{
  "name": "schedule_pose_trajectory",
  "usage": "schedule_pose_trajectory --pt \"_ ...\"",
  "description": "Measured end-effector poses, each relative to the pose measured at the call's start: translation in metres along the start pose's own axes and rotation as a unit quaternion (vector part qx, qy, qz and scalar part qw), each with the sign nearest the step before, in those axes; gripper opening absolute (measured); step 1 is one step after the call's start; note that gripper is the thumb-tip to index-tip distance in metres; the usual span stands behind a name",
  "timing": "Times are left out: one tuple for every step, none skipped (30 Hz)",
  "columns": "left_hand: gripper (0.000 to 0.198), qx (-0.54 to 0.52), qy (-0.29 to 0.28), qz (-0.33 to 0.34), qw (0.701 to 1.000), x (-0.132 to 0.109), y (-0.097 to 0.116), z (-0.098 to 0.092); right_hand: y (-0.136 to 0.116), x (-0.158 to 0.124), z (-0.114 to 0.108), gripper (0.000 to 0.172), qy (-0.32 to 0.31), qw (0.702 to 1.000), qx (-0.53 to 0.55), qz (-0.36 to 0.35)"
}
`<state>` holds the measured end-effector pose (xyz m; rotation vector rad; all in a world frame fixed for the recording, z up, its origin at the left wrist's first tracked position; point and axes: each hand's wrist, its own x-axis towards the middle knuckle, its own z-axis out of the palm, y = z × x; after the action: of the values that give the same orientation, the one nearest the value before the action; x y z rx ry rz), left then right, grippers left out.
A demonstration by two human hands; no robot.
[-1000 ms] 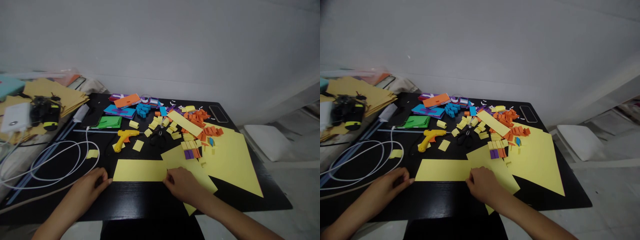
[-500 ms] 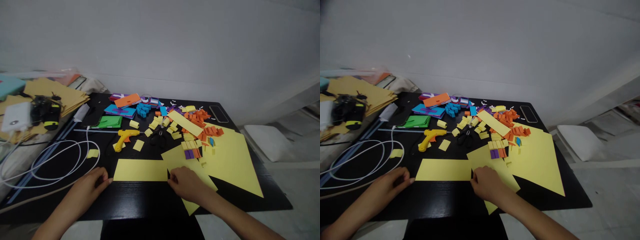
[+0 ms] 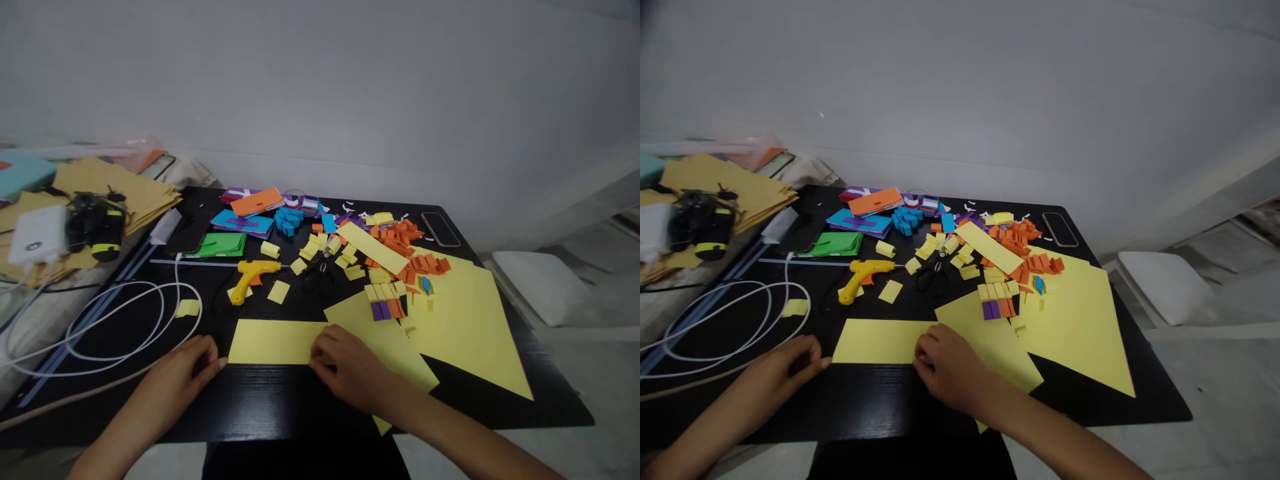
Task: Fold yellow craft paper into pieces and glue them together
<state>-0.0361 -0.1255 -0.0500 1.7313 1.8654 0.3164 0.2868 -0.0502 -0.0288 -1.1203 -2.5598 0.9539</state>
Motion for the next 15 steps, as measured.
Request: schedule_pose_trajectory --pt "0.032 0.0 0.003 0.0 1.0 0.0 0.0 0.0 0.001 0.003 0.002 0.005 0.013 1.0 -0.006 -0.019" --pt "0.031 -0.001 0.007 -0.001 1.0 0.0 0.0 0.0 0.003 0.005 0.004 0.008 0.024 0.999 -0.017 -0.033" --pt "0.031 -0.004 0.009 -0.001 1.0 0.0 0.0 0.0 0.004 0.008 0.005 0.013 0.035 0.998 -0.033 -0.04" --pt "0.032 -0.007 0.01 -0.003 1.0 0.0 0.0 0.0 0.006 0.01 0.006 0.019 0.043 0.997 -0.052 -0.043" --pt "0.032 -0.013 0.011 -0.003 1.0 0.0 0.001 0.0 0.007 0.011 0.006 0.025 0.047 0.995 -0.071 -0.041" --pt "0.032 -0.02 0.012 -0.004 1.0 0.0 0.001 -0.001 0.008 0.013 0.007 0.03 0.049 0.994 -0.087 -0.035" --pt "0.033 -0.028 0.015 -0.007 0.999 0.0 0.003 -0.001 0.008 0.014 0.006 0.033 0.045 0.994 -0.099 -0.029" --pt "0.033 -0.039 0.023 -0.012 0.999 0.0 0.005 -0.001 0.008 0.014 0.006 0.035 0.038 0.993 -0.105 -0.026" --pt "0.034 -0.054 0.035 -0.017 0.998 0.0 0.008 -0.002 0.008 0.015 0.005 0.034 0.031 0.993 -0.107 -0.025" --pt "0.036 -0.076 0.049 -0.022 0.996 0.0 0.013 -0.002 0.007 0.015 0.005 0.033 0.026 0.994 -0.105 -0.022" --pt "0.038 -0.104 0.065 -0.027 0.992 0.0 0.018 -0.003 0.006 0.016 0.004 0.033 0.022 0.994 -0.103 -0.019" --pt "0.041 -0.138 0.076 -0.027 0.987 0.0 0.025 -0.003 0.005 0.017 0.003 0.033 0.019 0.995 -0.099 -0.014" --pt "0.043 -0.18 0.091 -0.024 0.979 0.001 0.033 -0.004 0.004 0.018 0.002 0.034 0.016 0.995 -0.095 -0.009" --pt "0.043 -0.22 0.099 -0.022 0.97 0.001 0.042 -0.004 0.003 0.019 0.001 0.034 0.013 0.996 -0.091 -0.005" --pt "0.043 -0.258 0.109 -0.021 0.96 0.002 0.052 -0.004 0.003 0.02 0.001 0.035 0.009 0.996 -0.087 0.0"
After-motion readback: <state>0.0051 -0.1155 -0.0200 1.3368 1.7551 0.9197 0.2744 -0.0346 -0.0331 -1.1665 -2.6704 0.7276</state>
